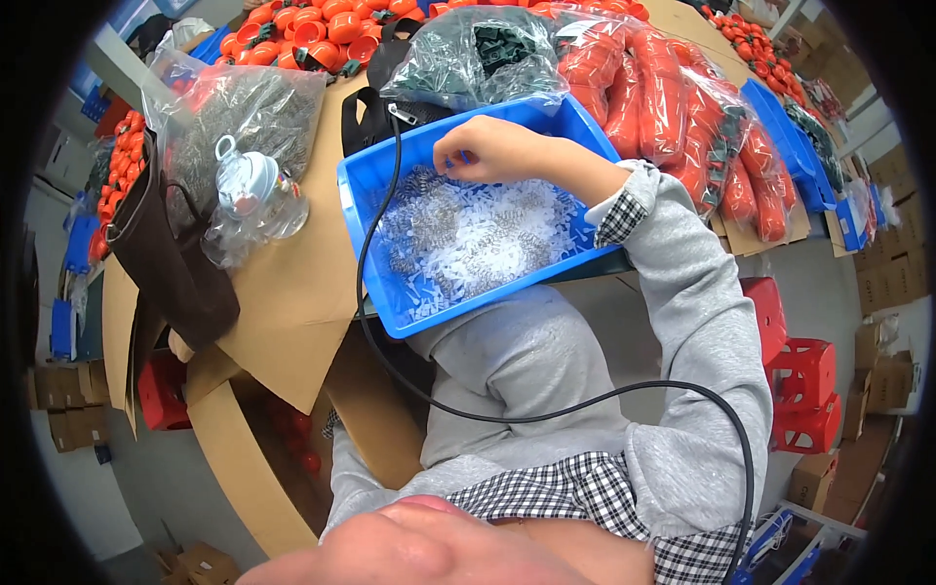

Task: Assembling small black components into red plastic caps while seated in a warehouse environment.

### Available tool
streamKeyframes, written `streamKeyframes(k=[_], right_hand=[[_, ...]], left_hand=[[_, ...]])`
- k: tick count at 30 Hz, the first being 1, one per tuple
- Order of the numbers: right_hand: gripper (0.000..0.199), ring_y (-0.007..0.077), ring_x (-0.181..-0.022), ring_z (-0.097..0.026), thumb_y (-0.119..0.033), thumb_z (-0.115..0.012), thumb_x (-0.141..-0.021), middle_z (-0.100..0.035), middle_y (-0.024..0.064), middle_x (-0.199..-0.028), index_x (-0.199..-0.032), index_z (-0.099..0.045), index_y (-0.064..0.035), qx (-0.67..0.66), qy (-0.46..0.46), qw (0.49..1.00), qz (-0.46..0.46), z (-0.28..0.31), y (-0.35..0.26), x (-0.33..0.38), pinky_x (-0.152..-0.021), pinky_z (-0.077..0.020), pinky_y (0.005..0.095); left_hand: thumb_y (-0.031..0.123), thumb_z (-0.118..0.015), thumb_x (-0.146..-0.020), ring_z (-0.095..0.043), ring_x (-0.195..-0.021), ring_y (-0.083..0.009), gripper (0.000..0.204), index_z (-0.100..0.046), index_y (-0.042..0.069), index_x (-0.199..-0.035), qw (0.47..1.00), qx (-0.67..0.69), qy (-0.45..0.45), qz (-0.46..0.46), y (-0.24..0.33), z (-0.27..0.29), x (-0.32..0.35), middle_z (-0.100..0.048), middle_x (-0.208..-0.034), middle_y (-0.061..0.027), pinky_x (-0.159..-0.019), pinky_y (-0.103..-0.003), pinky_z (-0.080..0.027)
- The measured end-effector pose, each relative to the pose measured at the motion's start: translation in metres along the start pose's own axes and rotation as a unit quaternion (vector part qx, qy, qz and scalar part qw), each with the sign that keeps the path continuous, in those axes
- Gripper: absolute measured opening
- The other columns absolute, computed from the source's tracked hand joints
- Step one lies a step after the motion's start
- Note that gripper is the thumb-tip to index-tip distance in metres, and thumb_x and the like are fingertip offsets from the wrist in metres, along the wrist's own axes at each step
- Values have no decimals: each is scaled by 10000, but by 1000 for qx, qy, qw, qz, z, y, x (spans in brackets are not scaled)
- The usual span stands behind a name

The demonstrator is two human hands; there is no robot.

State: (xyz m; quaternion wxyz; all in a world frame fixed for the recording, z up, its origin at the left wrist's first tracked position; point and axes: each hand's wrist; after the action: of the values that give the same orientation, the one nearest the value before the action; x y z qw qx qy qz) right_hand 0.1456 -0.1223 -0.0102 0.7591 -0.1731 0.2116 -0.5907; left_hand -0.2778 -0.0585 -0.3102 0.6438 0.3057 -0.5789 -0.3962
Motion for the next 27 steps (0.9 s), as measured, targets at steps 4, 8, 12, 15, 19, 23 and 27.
streamKeyframes(k=[4, 8, 12, 15, 19, 23, 27], right_hand=[[62, 167, -683, -592, -39, -590, -762, -607, 67, -730, -819, -608, -21, -65, -6, 998, 14, -3, 8, 1, -655, -474, 269], [76, 168, -698, -605, -31, -585, -770, -628, 74, -742, -832, -611, 2, -75, -46, 996, -6, -4, 10, 2, -677, -478, 279], [78, 164, -695, -603, -29, -590, -769, -629, 74, -747, -837, -613, 1, -68, -59, 996, -16, -3, 8, 1, -668, -478, 281], [80, 163, -688, -599, -31, -591, -771, -625, 75, -744, -843, -613, -3, -54, -63, 996, -24, -2, 7, 0, -660, -476, 279], [83, 164, -679, -587, -29, -589, -773, -622, 80, -756, -849, -612, -5, -41, -42, 998, -32, 0, 7, 2, -648, -468, 277], [82, 164, -678, -582, -32, -596, -774, -621, 79, -766, -849, -611, -4, -49, 11, 999, -5, -2, 13, 3, -641, -464, 274], [70, 156, -688, -585, -35, -593, -790, -623, 77, -765, -852, -611, -6, -42, 1, 999, -13, -3, 7, -2, -648, -471, 271]], left_hand=[[363, -583, -804, -554, -966, -360, 502, -470, -25, -1101, 998, 57, -8, 13, 9, 0, 2, -543, -1125, -221, -813, -390, -478], [365, -581, -805, -555, -964, -355, 499, -473, -24, -1099, 993, 118, -5, 30, 14, 6, 7, -545, -1126, -215, -811, -385, -479], [367, -579, -806, -556, -963, -350, 497, -476, -22, -1097, 983, 175, 8, 51, 12, 25, 15, -546, -1127, -210, -810, -381, -480], [369, -577, -807, -558, -962, -346, 495, -478, -21, -1095, 973, 219, 16, 68, 7, 40, 25, -548, -1128, -206, -808, -378, -482], [371, -574, -808, -559, -960, -341, 493, -480, -20, -1093, 956, 279, 27, 86, 2, 57, 36, -549, -1129, -200, -807, -374, -483], [373, -572, -809, -560, -959, -336, 491, -483, -19, -1091, 939, 327, 34, 103, -2, 77, 45, -551, -1131, -195, -805, -370, -484], [375, -569, -810, -562, -958, -331, 488, -486, -17, -1089, 917, 378, 57, 113, -9, 115, 62, -553, -1132, -189, -804, -366, -486]])
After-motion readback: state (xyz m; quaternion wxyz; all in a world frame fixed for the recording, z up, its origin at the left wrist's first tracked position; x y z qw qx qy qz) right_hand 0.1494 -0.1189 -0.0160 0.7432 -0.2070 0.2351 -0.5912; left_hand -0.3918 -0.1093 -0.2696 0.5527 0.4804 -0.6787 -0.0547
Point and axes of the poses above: each hand's wrist, its own x-axis away from the middle knuckle, its own z-axis out of the back of the hand, y = z × x
